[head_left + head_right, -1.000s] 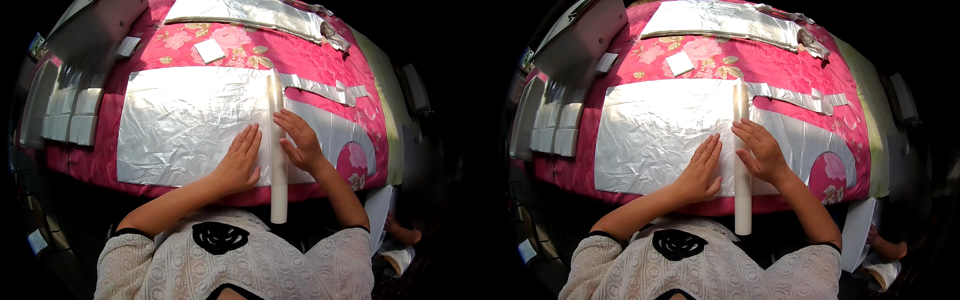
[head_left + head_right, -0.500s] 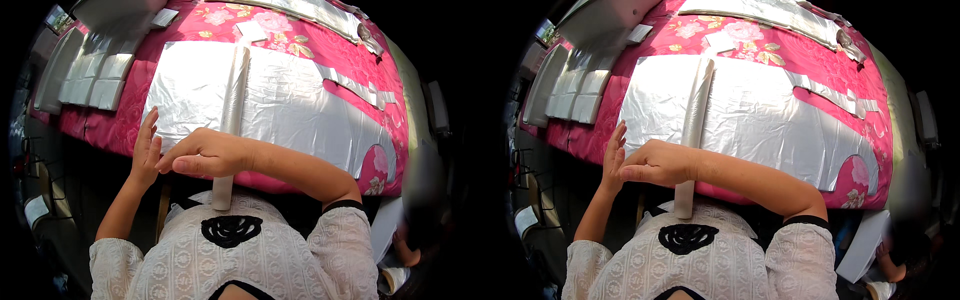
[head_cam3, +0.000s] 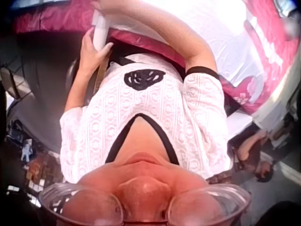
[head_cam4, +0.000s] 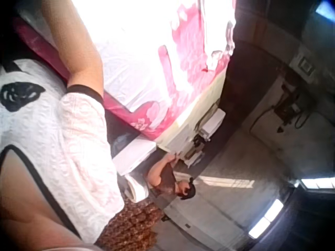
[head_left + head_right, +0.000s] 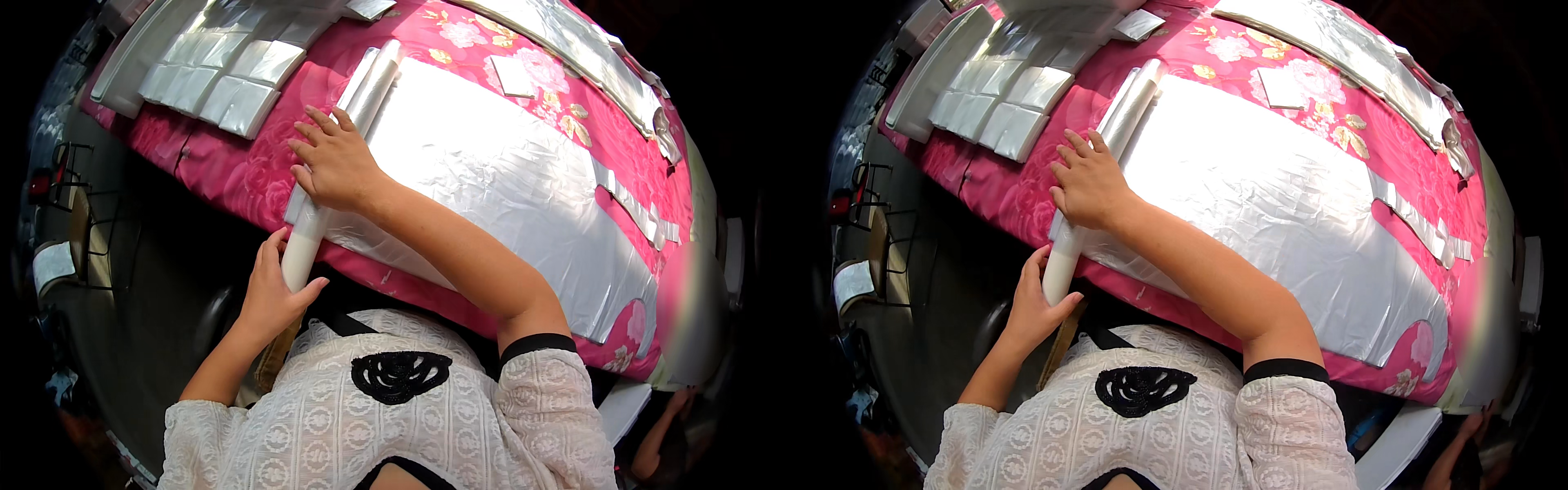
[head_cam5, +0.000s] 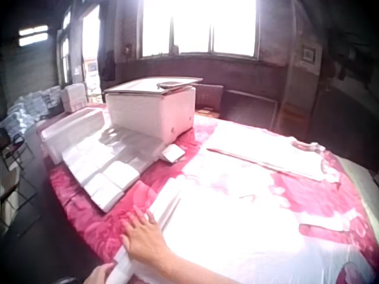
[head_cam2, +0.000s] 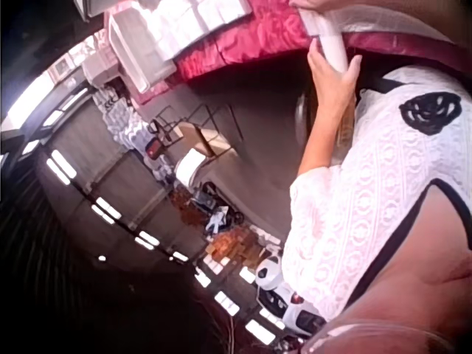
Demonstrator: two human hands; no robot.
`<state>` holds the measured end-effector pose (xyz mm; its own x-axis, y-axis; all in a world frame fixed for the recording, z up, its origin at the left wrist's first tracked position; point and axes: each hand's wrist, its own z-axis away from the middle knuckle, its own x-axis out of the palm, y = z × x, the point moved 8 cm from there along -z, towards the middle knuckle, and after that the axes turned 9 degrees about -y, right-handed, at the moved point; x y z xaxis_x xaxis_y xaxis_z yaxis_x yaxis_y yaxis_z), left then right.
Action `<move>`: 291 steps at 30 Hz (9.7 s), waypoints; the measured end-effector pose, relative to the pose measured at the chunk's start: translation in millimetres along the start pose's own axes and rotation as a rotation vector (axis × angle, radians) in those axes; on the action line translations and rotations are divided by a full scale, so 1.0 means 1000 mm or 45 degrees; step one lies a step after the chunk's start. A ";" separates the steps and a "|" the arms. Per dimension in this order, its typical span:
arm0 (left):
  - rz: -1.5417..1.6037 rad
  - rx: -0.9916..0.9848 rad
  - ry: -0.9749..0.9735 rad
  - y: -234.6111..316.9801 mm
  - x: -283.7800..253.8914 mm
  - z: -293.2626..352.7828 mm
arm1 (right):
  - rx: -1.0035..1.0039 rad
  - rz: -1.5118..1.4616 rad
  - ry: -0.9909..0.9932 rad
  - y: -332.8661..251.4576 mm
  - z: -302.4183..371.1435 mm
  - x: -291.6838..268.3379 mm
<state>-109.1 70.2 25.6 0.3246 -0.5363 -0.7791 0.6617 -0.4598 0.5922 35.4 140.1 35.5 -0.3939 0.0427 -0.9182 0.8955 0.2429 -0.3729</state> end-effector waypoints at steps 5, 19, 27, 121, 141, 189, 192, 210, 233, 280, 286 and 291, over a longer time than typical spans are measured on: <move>1.025 -0.131 -0.205 -0.023 0.020 -0.005 | 0.597 -0.801 0.640 0.026 0.014 0.007; 1.661 -0.184 -0.912 0.066 0.065 -0.015 | 0.450 -2.434 0.738 0.051 0.087 -0.037; 1.938 -0.122 -1.266 0.079 0.086 -0.006 | 0.558 -2.481 0.816 0.048 0.118 -0.023; -0.274 1.424 -0.787 0.166 0.123 -0.027 | 1.171 0.133 0.431 0.191 0.342 -0.139; -0.685 1.442 -0.530 0.157 0.157 -0.009 | 0.449 0.127 0.210 0.196 0.161 -0.107; -0.503 0.894 -0.287 0.162 0.129 -0.085 | 1.221 -1.129 -0.168 0.148 0.227 -0.041; -0.521 0.876 -0.300 0.161 0.130 -0.085 | 1.174 -0.885 -0.109 0.141 0.229 -0.050; -0.308 1.109 -0.132 0.163 0.106 -0.091 | 0.202 -0.025 0.014 0.103 0.216 -0.065; -0.220 1.194 -0.262 0.152 0.097 -0.071 | 0.130 -0.206 0.247 0.072 0.237 -0.065; 0.311 0.809 -0.201 0.144 0.085 -0.090 | 0.409 0.194 0.115 0.093 0.190 -0.083; 1.247 -0.119 -0.913 0.038 0.105 -0.015 | 0.538 0.104 0.052 0.088 0.158 -0.026; 1.566 -0.686 -0.642 -0.008 0.107 0.013 | 0.403 -0.346 -0.088 0.004 0.140 0.019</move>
<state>-88.0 7.0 -59.7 0.6740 -0.6311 0.3839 0.3498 0.7304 0.5866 60.4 6.2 -2.3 -0.6191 -0.0495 -0.7838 0.7849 -0.0735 -0.6153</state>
